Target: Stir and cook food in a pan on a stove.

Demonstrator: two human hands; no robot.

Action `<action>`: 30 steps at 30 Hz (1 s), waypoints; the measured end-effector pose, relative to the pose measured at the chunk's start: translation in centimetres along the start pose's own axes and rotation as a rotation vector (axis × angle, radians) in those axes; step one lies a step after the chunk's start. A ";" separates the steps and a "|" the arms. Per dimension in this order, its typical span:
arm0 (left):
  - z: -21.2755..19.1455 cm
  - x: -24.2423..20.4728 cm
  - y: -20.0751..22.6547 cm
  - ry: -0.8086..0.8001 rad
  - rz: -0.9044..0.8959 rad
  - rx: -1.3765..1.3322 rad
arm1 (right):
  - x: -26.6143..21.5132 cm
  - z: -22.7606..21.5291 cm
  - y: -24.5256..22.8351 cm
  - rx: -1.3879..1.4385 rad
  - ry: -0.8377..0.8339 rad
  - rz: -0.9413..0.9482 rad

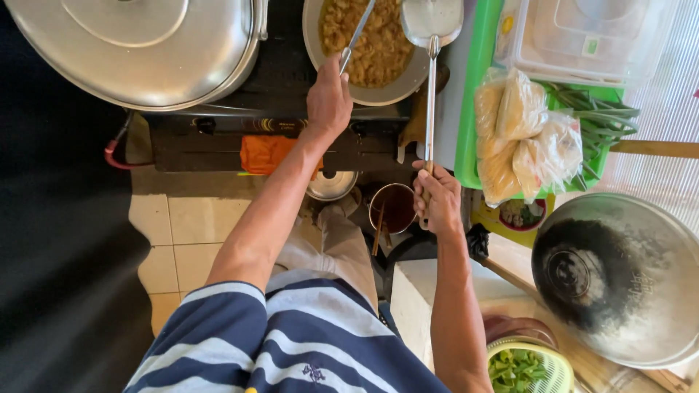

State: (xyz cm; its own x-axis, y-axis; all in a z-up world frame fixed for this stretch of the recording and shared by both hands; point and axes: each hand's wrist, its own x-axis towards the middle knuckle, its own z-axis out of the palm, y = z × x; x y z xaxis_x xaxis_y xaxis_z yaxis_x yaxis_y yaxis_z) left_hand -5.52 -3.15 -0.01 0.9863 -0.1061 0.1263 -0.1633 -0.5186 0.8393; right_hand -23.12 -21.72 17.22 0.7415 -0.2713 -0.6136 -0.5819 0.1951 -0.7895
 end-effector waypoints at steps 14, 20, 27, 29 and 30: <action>-0.9 10.0 1.7 -0.185 -0.387 -0.447 | -2.2 0.0 1.1 -0.030 -0.054 0.010; 0.1 10.3 0.8 -0.009 0.222 -0.709 | -3.1 -0.6 1.4 -0.006 -0.043 0.034; -0.1 11.0 1.5 -0.204 -0.066 -0.626 | -3.8 -1.2 2.3 0.019 -0.044 0.053; 0.4 11.5 1.1 -0.228 -0.096 -0.502 | -3.9 -1.4 2.6 0.020 -0.041 0.052; 1.1 11.6 0.4 -0.181 0.020 -0.337 | -4.0 -1.4 2.7 0.015 -0.040 0.054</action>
State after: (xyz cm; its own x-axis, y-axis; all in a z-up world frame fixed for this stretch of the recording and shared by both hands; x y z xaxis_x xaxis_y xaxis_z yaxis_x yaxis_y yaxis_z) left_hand 5.79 -5.51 1.26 0.9580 -0.2771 0.0738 -0.1354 -0.2101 0.9683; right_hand -28.17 -21.45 17.60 0.7221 -0.2223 -0.6551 -0.6167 0.2223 -0.7552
